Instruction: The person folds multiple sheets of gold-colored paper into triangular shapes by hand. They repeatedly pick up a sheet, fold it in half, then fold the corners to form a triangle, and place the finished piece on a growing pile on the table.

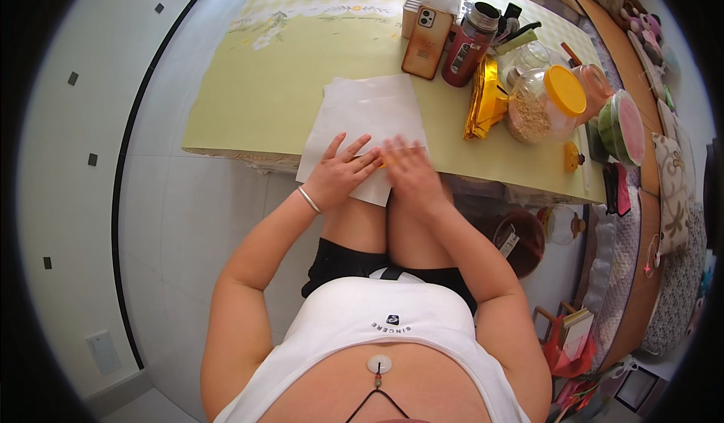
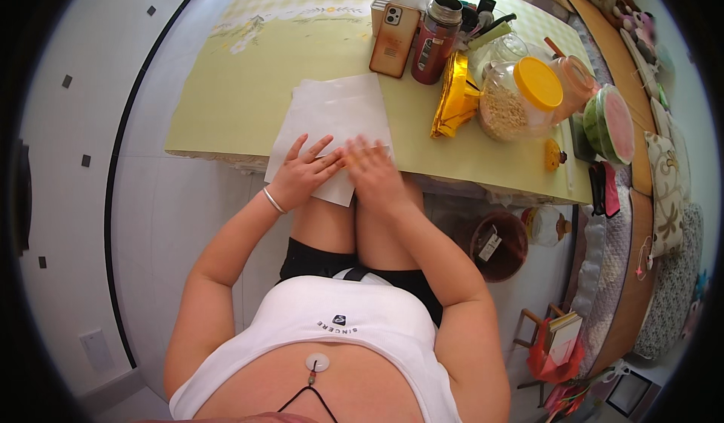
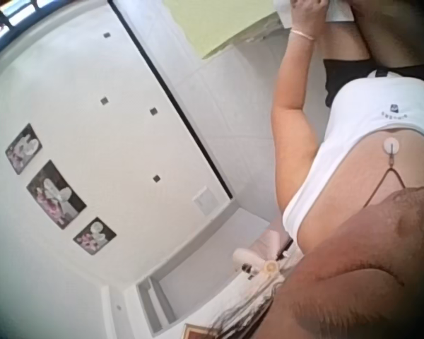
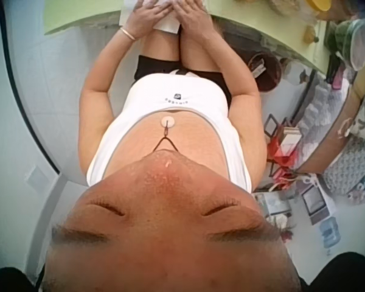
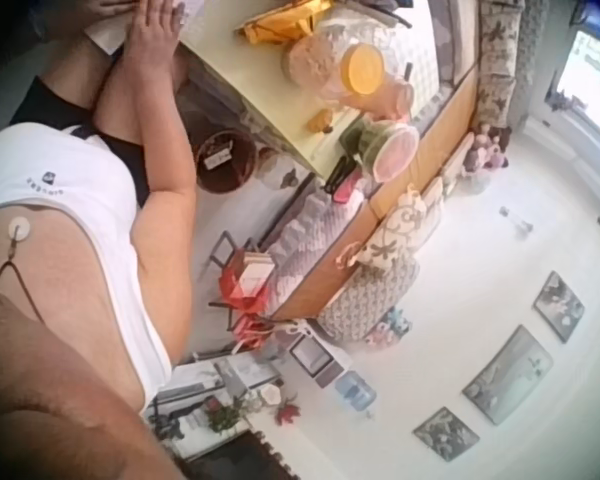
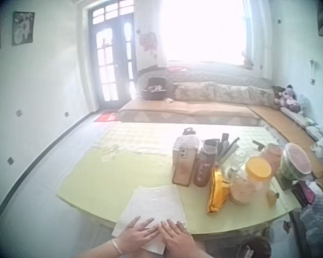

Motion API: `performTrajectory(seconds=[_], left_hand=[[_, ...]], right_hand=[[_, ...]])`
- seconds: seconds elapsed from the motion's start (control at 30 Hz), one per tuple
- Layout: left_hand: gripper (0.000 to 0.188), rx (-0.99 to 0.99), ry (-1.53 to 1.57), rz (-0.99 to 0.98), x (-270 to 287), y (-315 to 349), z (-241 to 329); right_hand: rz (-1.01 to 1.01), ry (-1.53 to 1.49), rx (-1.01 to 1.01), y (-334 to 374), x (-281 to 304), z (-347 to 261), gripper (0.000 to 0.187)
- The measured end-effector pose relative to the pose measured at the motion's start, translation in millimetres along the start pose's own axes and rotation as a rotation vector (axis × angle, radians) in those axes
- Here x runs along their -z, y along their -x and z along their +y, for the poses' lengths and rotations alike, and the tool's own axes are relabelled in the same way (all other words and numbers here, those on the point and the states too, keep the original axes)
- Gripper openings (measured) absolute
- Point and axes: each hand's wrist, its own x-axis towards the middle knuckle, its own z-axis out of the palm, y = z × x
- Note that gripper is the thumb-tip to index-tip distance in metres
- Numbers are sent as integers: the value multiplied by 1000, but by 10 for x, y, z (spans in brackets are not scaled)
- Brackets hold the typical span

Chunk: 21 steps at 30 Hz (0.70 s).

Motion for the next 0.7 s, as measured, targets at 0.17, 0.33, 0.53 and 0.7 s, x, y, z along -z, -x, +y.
performTrajectory(seconds=[0.17,0.33,0.53,0.7], left_hand=[[43,3,83,-47,-20,195,-213],[46,81,83,-101,92,440,-426],[59,168,213,-27,155,153,15],[103,99,220,-213,-44,-31,369]], right_hand=[[-204,-289,-87,140,117,-25,84],[-198,-134,-160,298,232,338,80],[-244,-93,-172,162,312,254,79],[-196,-102,-179,239,263,261,79]])
